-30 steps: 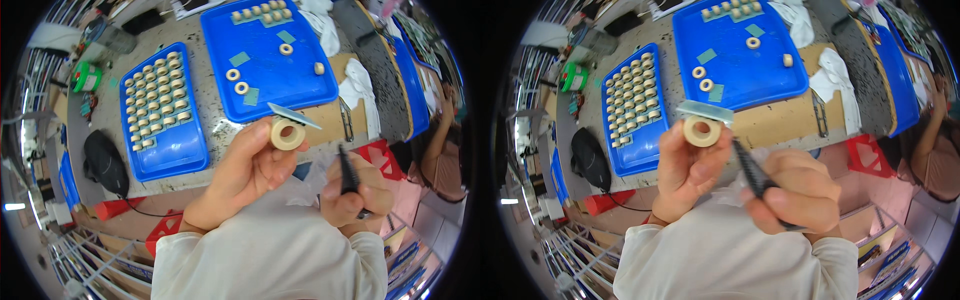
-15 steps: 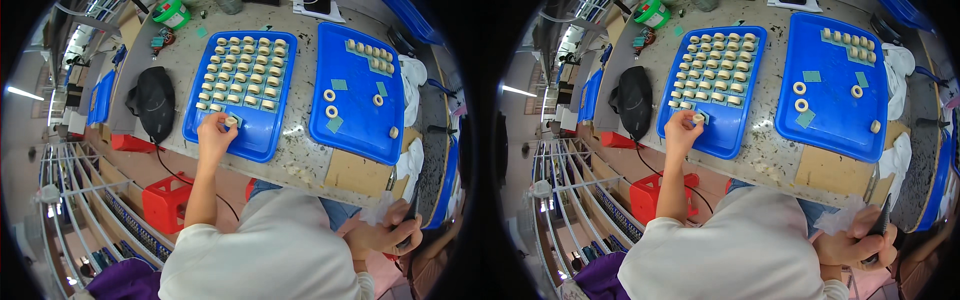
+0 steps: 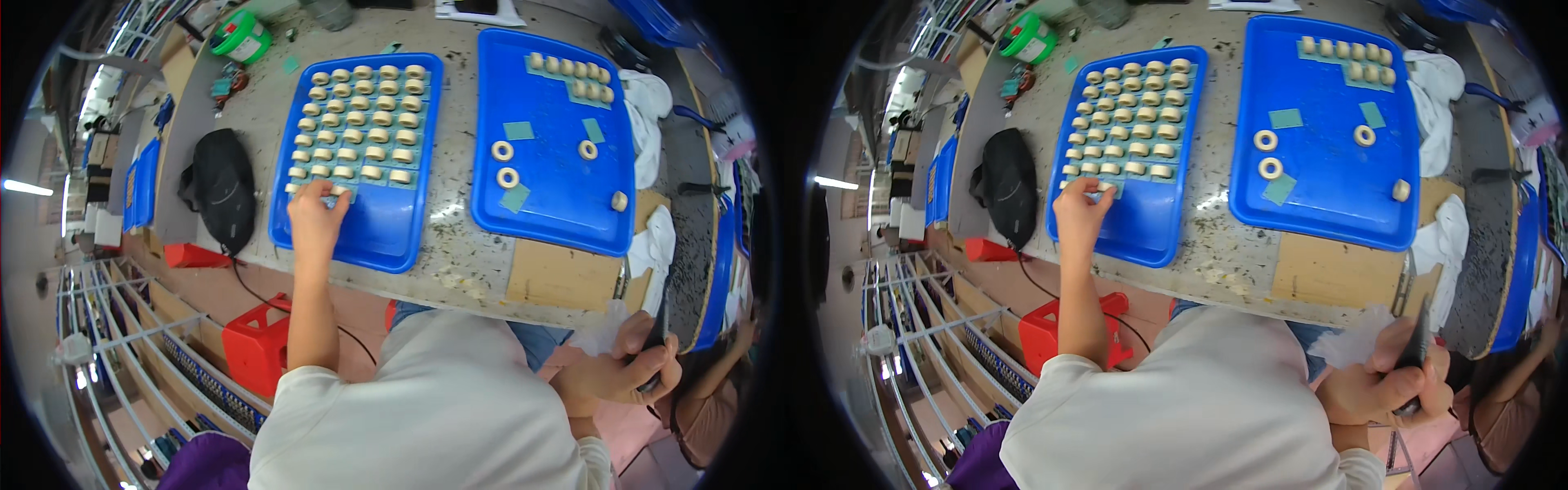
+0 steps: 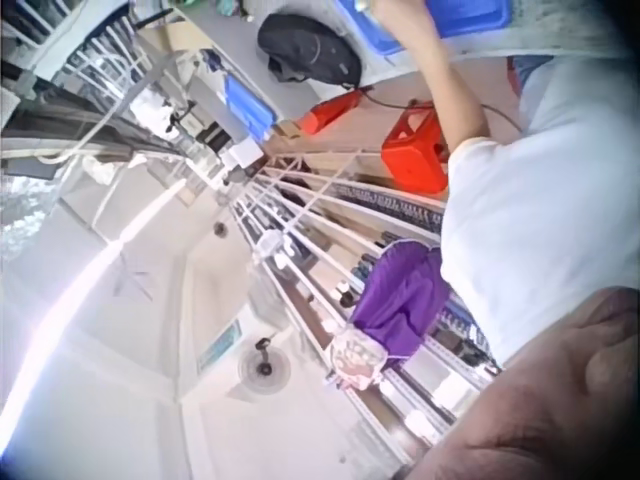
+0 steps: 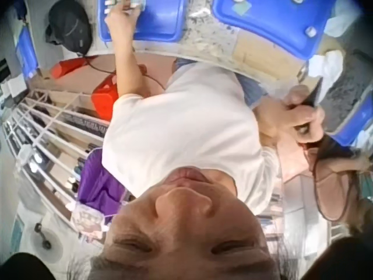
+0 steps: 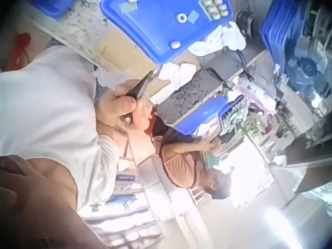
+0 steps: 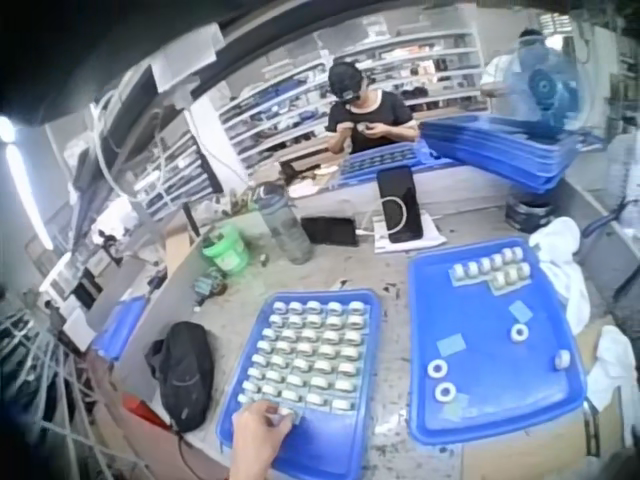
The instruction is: Assembling and cleaning small mechanical or electronic components at a factory workbench.
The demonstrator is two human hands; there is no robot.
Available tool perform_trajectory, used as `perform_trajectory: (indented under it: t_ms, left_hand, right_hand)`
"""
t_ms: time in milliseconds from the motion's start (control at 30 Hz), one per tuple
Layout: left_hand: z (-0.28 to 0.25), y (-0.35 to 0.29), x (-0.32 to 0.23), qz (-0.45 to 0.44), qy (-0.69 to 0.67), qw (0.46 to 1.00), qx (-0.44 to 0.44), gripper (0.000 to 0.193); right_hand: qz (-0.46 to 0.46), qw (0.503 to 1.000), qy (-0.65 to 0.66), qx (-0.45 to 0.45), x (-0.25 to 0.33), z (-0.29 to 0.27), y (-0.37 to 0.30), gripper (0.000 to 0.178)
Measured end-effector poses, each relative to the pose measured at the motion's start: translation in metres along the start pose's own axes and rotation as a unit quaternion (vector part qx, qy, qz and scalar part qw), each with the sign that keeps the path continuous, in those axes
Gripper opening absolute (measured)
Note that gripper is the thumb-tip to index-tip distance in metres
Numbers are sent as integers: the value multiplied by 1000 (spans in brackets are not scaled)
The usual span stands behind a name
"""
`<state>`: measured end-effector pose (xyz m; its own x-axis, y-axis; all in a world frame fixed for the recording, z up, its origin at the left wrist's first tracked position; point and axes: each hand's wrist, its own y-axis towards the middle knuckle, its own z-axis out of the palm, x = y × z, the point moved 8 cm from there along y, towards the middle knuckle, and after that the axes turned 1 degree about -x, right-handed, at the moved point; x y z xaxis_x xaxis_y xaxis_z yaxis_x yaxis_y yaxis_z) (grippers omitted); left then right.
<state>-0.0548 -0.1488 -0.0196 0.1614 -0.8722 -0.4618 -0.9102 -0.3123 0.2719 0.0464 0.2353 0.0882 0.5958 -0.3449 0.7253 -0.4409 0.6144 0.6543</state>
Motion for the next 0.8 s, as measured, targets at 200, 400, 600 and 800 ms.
perform_trajectory:
  t_ms: [200,400,600,800]
  left_hand:
    - [-28,3,-17,-48,-47,998,-19,40]
    - [55,29,-242,308,-151,927,148,22]
    - [178,74,-312,391,-53,908,142,33]
    - [221,87,-321,353,-38,912,205,31]
  right_hand:
    - [14,989,48,142,-11,-3,5,25]
    - [141,983,65,95,-34,-28,2,41]
    - [113,994,-6,12,-22,-58,2,33]
    - [98,995,-30,-3,-28,-75,14,41]
